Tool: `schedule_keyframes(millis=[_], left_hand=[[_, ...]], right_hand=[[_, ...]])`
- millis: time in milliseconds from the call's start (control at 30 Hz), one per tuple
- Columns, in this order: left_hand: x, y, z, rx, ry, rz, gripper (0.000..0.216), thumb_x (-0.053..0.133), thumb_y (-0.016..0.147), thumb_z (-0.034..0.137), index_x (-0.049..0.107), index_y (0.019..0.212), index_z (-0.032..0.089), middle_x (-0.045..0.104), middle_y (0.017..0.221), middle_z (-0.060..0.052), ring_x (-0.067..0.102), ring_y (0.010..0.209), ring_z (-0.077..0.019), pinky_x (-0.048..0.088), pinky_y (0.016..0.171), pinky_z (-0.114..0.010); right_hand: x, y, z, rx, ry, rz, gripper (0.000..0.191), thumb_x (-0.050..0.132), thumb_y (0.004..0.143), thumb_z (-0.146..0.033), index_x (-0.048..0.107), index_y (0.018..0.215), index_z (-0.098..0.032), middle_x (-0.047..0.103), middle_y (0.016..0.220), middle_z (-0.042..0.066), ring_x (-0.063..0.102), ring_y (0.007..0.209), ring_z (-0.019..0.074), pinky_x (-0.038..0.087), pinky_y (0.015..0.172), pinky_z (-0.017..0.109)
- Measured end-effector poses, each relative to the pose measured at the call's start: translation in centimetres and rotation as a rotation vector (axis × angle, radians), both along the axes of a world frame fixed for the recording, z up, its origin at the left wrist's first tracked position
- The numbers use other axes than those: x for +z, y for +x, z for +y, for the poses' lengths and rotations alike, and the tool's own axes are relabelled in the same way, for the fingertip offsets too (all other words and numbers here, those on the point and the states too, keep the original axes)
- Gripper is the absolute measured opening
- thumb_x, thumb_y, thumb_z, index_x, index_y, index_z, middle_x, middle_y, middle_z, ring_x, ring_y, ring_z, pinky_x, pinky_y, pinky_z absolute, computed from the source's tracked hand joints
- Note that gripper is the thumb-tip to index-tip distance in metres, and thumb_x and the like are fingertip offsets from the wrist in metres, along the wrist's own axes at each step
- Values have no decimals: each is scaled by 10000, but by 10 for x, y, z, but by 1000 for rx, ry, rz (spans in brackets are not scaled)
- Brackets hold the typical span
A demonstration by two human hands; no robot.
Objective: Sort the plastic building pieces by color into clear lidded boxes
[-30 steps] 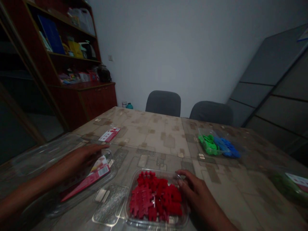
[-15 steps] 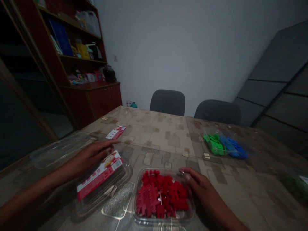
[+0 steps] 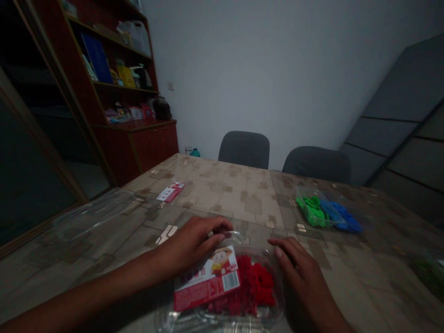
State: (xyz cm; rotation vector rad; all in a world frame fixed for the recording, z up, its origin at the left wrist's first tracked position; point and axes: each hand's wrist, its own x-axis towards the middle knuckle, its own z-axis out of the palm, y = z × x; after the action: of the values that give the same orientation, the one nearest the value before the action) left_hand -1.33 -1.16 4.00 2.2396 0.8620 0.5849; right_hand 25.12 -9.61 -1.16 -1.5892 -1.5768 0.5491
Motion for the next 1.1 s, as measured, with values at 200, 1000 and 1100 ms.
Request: schedule_keyframes(millis=[200,1000,1100], left_hand=[[-4,39,3,-141,69,4,196,513,944,140,687,1013,199,751,948,-54,682,848,-182,511,778,-296],[-56,-28,-50,-106,119,295,974,647,867,664,102,1621,374,41,1696,-95,107,1525,-441,155,1193,-707],[-75,-25,-53,-89,196,294,1143,693,800,709,-41,1613,383,-51,1689,-101,63,1523,-452,145,1197,-695]], right_hand=[[22,-13,-13,62,-135,75,489,510,911,-535,691,1195,-181,691,767,29,668,714,214,516,633,300],[1,-7,-7,13,-225,-67,567,452,869,-476,682,1261,-136,680,654,27,612,576,215,411,553,308],[-5,-5,-7,35,-279,-126,569,405,902,-501,649,1294,-168,731,736,53,659,636,240,445,599,327]])
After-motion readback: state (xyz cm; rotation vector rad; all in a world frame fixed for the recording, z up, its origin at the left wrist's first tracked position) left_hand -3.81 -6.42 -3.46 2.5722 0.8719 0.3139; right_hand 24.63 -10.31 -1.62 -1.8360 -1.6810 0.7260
